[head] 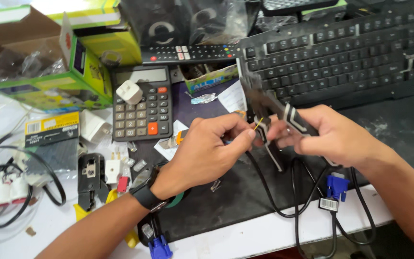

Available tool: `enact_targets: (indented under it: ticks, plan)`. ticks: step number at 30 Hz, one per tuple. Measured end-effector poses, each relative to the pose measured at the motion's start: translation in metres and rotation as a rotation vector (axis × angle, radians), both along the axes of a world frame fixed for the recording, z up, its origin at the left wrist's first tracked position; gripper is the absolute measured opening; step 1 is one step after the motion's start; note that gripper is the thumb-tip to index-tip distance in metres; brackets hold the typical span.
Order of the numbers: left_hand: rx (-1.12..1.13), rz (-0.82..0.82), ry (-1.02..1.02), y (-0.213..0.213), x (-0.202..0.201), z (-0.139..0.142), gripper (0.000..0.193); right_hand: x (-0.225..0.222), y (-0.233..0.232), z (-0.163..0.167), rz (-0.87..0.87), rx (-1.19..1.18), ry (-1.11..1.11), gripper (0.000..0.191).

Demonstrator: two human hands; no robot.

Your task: The person strips insulation from the ends of electrical wires using wire strippers, pulls the insulation off by hand, and twists the exposed copper strands. They then insert the prepared wire ends into a small white connector housing and work the wires into place.

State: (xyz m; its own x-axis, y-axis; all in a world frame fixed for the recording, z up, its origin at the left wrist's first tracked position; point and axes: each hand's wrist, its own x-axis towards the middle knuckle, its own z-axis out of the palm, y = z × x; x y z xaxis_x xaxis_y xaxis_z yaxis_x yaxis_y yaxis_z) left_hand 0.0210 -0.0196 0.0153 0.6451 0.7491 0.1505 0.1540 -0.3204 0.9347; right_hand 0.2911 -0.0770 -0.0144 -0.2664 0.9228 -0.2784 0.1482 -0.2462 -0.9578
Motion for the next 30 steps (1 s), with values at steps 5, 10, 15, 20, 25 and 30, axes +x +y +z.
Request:
enact_targets:
  ticks: [5, 10, 15, 20, 25, 30]
  plan:
    - [-0.018, -0.011, 0.02, 0.003, -0.001, 0.001, 0.021, 0.0, -0.002, -0.005, 0.096, -0.056, 0.013, 0.039]
    - [-0.08, -0.026, 0.092, 0.005, -0.001, 0.004, 0.021, -0.002, -0.003, -0.007, 0.063, -0.06, -0.063, 0.035]
    - [-0.162, -0.005, 0.119, 0.006, 0.0, 0.005, 0.021, -0.007, -0.006, 0.002, 0.137, 0.05, -0.173, 0.031]
    - [-0.164, 0.004, 0.105, 0.007, 0.001, 0.003, 0.023, -0.015, -0.007, 0.009, 0.168, 0.074, -0.135, 0.028]
    - [-0.18, 0.011, 0.109, 0.008, 0.001, 0.002, 0.025, -0.021, -0.008, 0.014, 0.169, 0.094, -0.186, 0.025]
    - [-0.19, 0.016, 0.102, 0.008, 0.001, 0.001, 0.026, -0.028, -0.01, 0.017, 0.167, 0.146, -0.315, 0.021]
